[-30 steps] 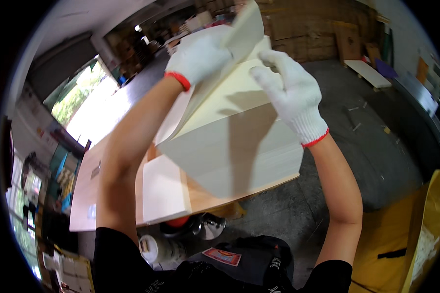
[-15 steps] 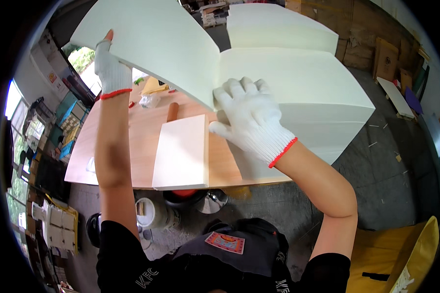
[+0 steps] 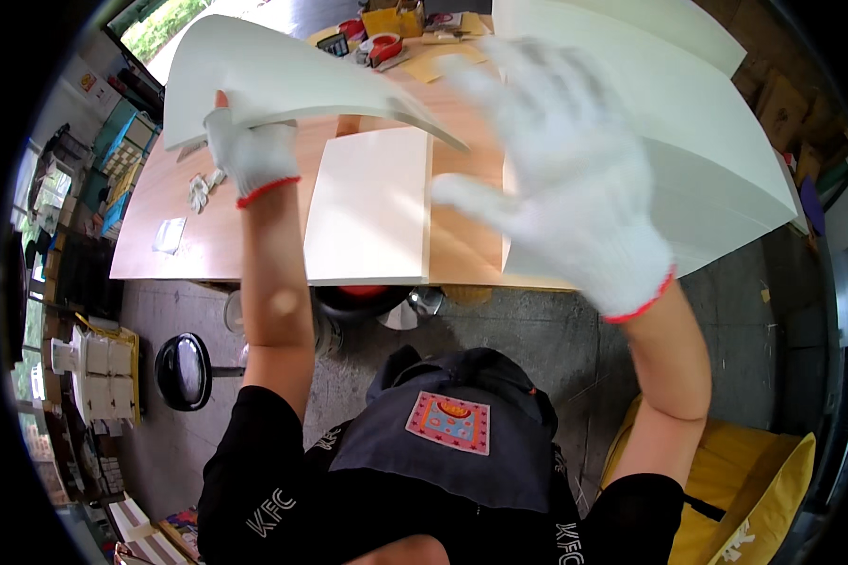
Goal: The person assembles white paper boxes by hand. They fold the flaps of the flat-packed boxes into shape, align the edges, and secure the structure. The person handles the boxes one at a time, repeatedly folding and adjusting the sides to form a finished container.
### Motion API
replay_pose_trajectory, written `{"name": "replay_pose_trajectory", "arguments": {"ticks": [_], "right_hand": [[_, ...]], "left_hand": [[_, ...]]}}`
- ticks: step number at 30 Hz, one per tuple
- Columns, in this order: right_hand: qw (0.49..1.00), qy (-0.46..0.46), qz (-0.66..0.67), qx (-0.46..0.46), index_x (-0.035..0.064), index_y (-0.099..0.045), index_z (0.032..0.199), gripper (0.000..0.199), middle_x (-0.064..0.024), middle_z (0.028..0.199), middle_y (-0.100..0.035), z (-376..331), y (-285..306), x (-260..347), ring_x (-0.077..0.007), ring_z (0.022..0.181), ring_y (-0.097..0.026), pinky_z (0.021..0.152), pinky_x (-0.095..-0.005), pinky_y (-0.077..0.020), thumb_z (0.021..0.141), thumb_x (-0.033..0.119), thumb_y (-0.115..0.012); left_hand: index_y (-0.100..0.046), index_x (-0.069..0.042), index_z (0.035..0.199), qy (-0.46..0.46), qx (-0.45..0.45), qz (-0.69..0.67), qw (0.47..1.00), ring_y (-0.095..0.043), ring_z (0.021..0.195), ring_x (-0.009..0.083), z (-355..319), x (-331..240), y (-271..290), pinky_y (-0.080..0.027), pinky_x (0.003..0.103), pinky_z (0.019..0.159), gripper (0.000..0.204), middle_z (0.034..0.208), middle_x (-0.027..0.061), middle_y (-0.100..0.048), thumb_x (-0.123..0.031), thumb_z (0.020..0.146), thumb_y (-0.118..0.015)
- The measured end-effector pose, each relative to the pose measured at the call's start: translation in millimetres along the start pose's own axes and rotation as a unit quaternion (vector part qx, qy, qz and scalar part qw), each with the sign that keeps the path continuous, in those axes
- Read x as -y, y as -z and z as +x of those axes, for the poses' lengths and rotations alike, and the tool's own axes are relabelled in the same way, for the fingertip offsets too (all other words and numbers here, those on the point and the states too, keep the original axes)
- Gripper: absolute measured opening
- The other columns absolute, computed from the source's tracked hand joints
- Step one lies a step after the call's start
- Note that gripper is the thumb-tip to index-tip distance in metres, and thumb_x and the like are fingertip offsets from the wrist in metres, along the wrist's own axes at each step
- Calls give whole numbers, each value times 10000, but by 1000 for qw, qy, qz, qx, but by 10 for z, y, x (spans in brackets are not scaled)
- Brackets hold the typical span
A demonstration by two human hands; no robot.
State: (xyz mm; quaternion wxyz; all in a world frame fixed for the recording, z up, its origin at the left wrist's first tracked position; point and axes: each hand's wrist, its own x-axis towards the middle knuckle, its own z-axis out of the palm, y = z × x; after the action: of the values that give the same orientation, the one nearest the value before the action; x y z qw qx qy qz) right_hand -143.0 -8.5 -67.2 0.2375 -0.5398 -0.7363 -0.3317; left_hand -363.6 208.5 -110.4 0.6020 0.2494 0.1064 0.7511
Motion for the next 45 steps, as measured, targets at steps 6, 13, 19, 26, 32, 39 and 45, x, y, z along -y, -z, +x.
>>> {"name": "replay_pose_trajectory", "arguments": {"ticks": [6,13,19,26,32,39,45], "right_hand": [[996,-55,14,71,211,-574,1414,574,-82,1222,-674,16,-1017,697,-244,941,-703,772,-364,-580,867,266,-741],[748,-417,513,-49,74,-542,1445,474,-92,1235,-683,-4,-1836,831,-162,1083,-655,955,-298,-514,977,100,-611],[498,-516,691,-91,-70,-429,1477,538,-150,1393,-566,-169,-2351,937,-189,1268,-544,1107,-309,-408,980,72,-580],[548,-566,616,16,-18,-445,1491,572,-148,1390,-595,-810,-3185,988,-220,1281,-560,1095,-332,-429,967,126,-623],[789,-487,215,305,119,-545,1415,682,-149,1149,-703,-1124,-3169,907,-309,1045,-678,929,-423,-520,895,537,-687],[846,-196,163,468,216,-470,1487,783,-186,1061,-668,-910,-2325,1109,-342,924,-696,799,-463,-549,865,664,-633],[868,-99,58,484,288,-394,1556,857,-158,993,-633,-1095,-2260,1222,-317,891,-679,741,-437,-549,829,643,-678]], "left_hand": [[-475,-43,1402,15,-13,29,999,-577,1156,279,-416,111,316,-501,432,978,436,1321,116,-568,-253,1022,-502],[-298,-32,1564,-198,292,551,756,-540,1301,342,6,-281,558,-459,438,1081,824,1431,166,-544,-60,878,-754],[-397,-34,1507,144,171,660,718,-658,1073,252,463,-690,2062,-517,361,901,733,1317,174,-638,-124,874,-756],[-599,-122,1332,210,146,704,662,-701,991,205,258,-232,2859,-509,333,876,494,1115,71,-753,-158,867,-763],[-674,-190,1179,213,244,812,485,-622,1138,304,-183,-344,2819,-517,449,899,334,1152,90,-667,-231,850,-710],[-629,-238,1247,175,326,844,388,-579,1204,299,-463,-674,2779,-528,452,942,491,1214,53,-622,-204,785,-793],[-645,-204,1193,139,332,844,398,-594,1173,283,-485,-649,2957,-507,427,952,392,1174,49,-642,-151,823,-762]]}}
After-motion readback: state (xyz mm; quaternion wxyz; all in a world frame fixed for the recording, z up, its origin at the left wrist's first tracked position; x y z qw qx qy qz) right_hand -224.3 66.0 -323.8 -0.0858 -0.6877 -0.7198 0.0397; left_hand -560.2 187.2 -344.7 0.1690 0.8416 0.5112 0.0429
